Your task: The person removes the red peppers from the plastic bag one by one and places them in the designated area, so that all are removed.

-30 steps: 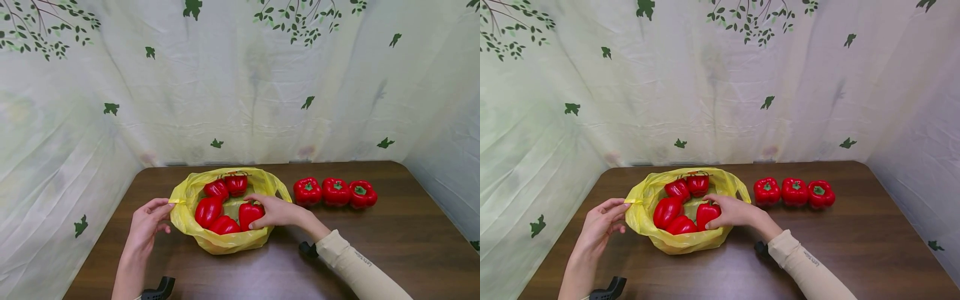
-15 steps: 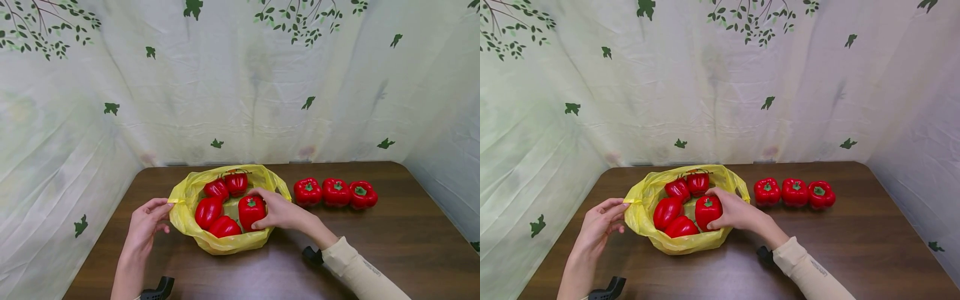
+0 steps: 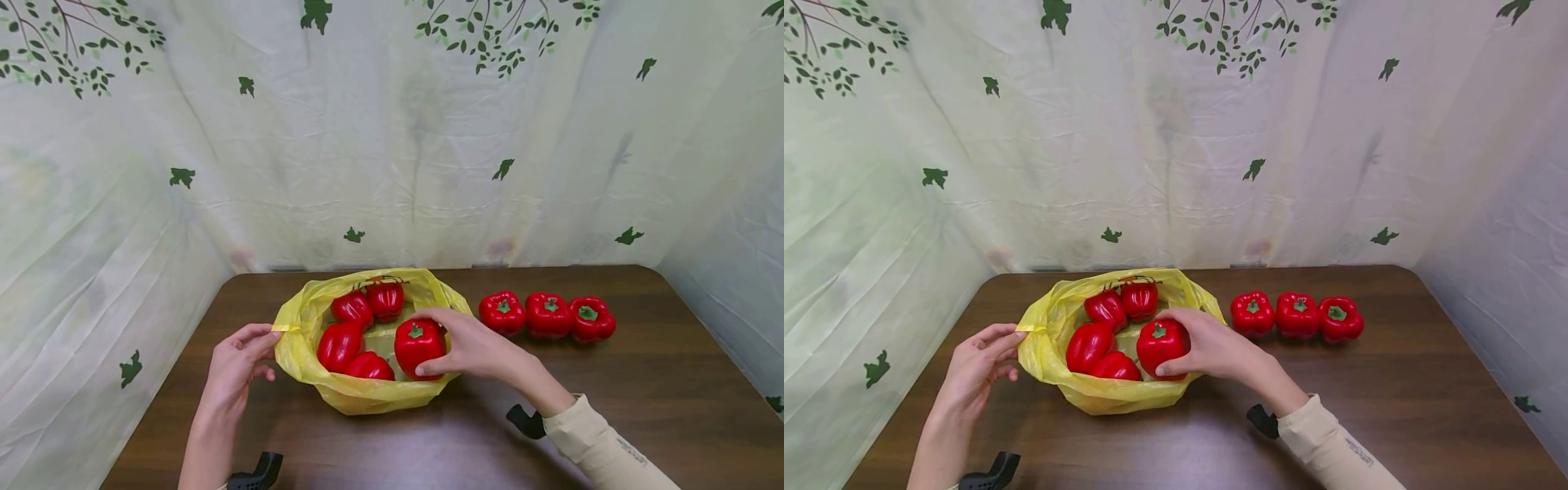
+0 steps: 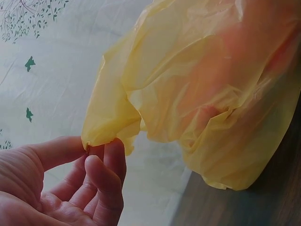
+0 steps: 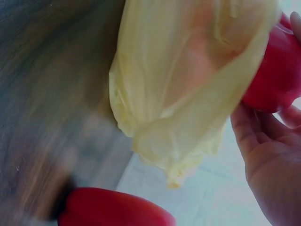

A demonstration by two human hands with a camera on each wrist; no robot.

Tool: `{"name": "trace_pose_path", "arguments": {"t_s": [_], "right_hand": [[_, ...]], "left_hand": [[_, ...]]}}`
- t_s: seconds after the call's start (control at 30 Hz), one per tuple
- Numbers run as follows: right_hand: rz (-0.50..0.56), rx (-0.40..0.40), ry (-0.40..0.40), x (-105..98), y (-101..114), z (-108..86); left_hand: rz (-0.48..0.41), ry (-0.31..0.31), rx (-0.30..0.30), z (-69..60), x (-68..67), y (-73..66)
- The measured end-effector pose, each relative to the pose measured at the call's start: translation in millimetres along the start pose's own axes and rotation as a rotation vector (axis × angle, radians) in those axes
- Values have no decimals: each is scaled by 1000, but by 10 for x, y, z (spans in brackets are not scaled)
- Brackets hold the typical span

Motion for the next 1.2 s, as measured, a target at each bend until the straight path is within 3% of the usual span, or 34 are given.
{"name": "trace_pose_path", "arguments": {"t_s": [0.47, 0.77, 1.03, 1.2], "right_hand": [[12, -7, -146, -214, 72, -302], [-43, -120, -233, -363, 18, -506], [-37, -13, -285, -462, -55, -720], [-99, -23, -339, -496, -93, -844]], "left_hand": [[-6, 4, 9, -4, 4, -6], [0, 3, 15, -18, 2, -3], [-20, 10, 6, -11, -4, -10], [-11, 7, 4, -8, -5, -15]]}}
Point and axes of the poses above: each hand's wrist, its own z-axis towards the middle knuckle, its own x-axis out of the palm, y = z × x, the point moved 1 cm from there along z, towards the middle knuckle, and after that the axes turned 1 degree about -y, right-handed, at the moved point
